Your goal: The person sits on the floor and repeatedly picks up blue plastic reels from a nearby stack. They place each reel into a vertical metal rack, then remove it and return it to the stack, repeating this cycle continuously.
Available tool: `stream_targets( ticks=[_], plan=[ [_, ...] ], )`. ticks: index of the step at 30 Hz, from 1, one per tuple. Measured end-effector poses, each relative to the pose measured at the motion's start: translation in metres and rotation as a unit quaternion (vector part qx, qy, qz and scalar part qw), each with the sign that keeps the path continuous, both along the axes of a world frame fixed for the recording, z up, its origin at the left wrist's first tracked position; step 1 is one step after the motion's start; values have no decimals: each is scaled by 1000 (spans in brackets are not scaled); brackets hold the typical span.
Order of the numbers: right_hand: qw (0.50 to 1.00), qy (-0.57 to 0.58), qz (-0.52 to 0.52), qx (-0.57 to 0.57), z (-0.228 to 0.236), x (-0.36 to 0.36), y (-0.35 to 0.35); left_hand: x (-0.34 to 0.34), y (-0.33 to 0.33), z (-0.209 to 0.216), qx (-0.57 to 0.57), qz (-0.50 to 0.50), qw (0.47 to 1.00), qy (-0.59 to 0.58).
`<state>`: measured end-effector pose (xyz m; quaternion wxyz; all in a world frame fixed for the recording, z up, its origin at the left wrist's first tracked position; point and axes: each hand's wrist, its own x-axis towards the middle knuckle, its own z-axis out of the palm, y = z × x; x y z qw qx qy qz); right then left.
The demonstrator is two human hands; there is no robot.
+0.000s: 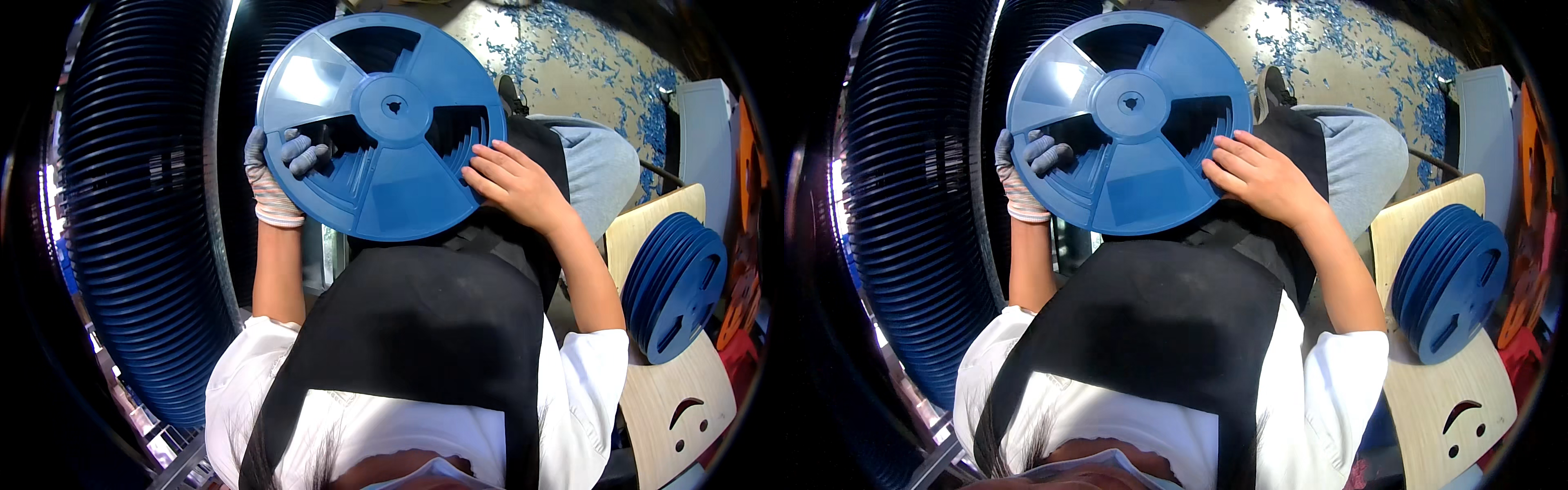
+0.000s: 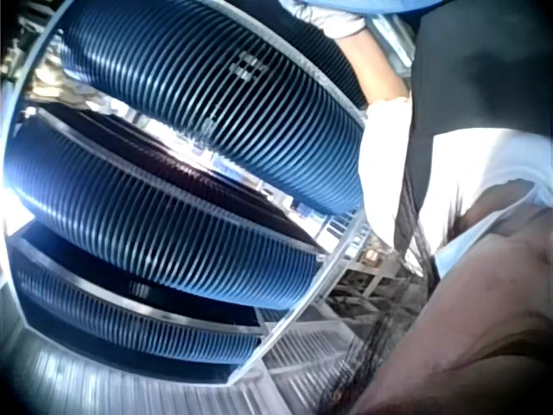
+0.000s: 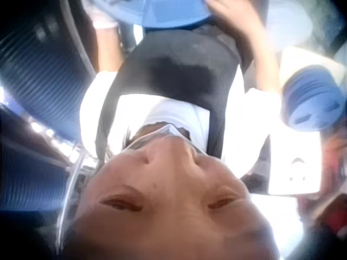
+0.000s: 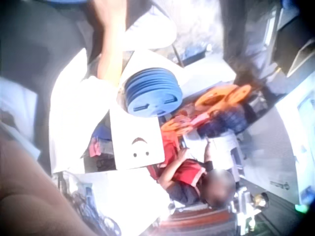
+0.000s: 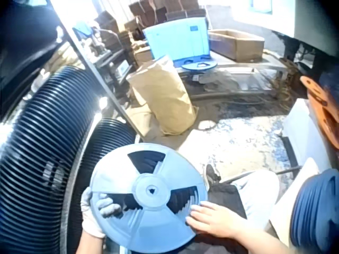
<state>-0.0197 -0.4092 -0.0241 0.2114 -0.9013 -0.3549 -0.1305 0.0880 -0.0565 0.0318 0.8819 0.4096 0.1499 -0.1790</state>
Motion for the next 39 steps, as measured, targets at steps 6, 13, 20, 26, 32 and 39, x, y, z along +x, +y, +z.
stream_targets(
  ticks=[6,13,20,26,32,39],
  plan=[
    [983,-2,-4,185,27,-4,-2,-4,2,5,-173,-87,981,-11],
    [452,194,-233,839,37,13,-53,-26,8,20,-125,-74,989,-39],
    [335,198,-144,910,-7,29,-86,-47,-1,48,-43,-24,999,-13],
    [319,260,-138,901,-20,66,-89,-65,-10,69,15,46,999,-3],
    [305,331,-103,887,-49,113,-88,-76,-10,71,43,107,993,28],
    [335,386,-101,854,-55,157,-69,-85,-17,69,85,197,976,50]
  ],
)
